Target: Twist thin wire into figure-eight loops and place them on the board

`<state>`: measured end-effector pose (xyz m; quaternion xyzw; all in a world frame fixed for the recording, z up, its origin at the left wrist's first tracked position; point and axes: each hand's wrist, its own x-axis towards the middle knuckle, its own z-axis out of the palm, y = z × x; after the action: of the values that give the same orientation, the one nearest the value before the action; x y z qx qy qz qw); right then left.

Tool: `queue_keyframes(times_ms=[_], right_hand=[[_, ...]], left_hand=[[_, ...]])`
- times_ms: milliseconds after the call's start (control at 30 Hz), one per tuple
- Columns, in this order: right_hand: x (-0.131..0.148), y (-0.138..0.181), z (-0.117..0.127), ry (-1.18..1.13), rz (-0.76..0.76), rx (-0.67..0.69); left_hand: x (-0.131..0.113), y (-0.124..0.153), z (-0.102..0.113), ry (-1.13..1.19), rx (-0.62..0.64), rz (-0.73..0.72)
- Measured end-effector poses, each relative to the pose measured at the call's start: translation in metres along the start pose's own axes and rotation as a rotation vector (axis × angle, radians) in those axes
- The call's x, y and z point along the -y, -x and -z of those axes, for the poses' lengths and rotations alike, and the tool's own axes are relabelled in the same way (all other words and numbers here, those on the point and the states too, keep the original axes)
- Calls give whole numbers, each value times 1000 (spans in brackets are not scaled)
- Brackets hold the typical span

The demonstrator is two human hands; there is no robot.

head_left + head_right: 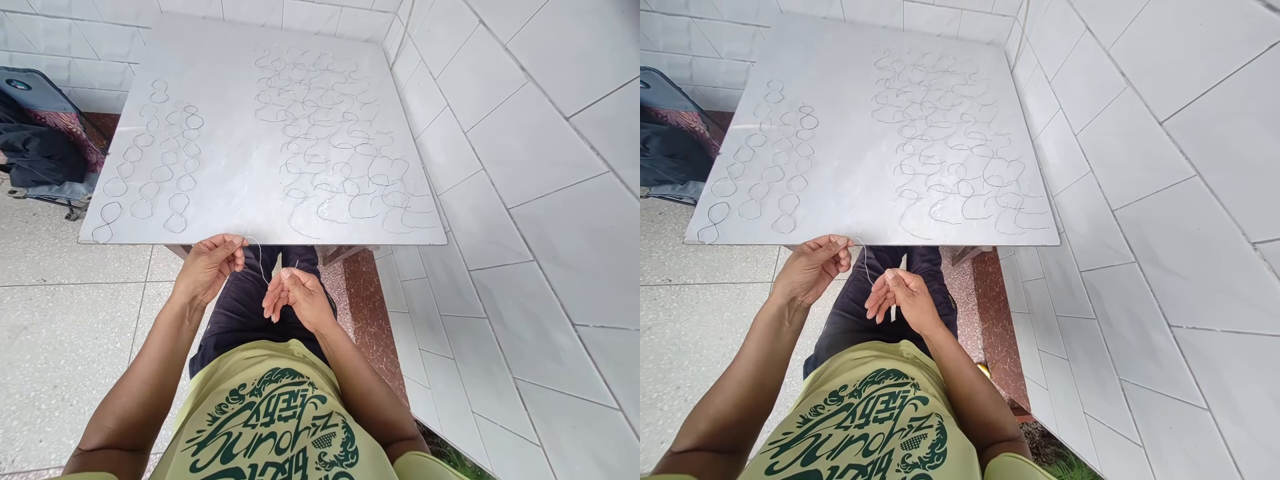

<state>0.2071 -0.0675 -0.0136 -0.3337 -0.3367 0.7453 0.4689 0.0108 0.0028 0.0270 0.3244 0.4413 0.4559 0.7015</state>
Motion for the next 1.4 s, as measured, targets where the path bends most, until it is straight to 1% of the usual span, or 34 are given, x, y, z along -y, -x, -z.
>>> queue_keyframes(times_ms=[100, 200, 300, 467, 567, 700, 833, 900, 967, 1033, 1133, 1267, 1400], right_hand=[[3, -1, -1, -43, 46, -28], [6, -2, -2, -65, 61, -19], [7, -3, -3, -82, 64, 3], [8, -2, -5, -71, 44, -5], [7, -2, -8, -84, 63, -1], [6, -6, -12, -84, 82, -22], [4, -9, -16, -70, 84, -46], [2, -10, -17, -62, 85, -42], [-1, -10, -18, -54, 90, -39], [-2, -10, -19, -54, 100, -43], [-3, -11, -18, -30, 121, -88], [-2, -13, -14, 21, 169, -169], [-2, -15, -12, 60, 177, -187]], left_hand=[[0, 4, 1, -3, -38, -28], [0, 6, 3, -46, -53, -74], [-2, 5, 5, -106, -27, -99], [-9, 5, 4, -259, 0, -191], [-10, 9, -1, -247, 11, -178], [-2, 18, -9, -158, -47, -135], [10, 29, -17, -164, -6, -51], [15, 32, -20, -171, 7, -52], [18, 33, -21, -164, -9, -81], [17, 32, -21, -167, -34, -113], [13, 29, -20, -202, -54, -129], [9, 27, -19, -211, -48, -100], [11, 26, -18, -185, -45, -71]])
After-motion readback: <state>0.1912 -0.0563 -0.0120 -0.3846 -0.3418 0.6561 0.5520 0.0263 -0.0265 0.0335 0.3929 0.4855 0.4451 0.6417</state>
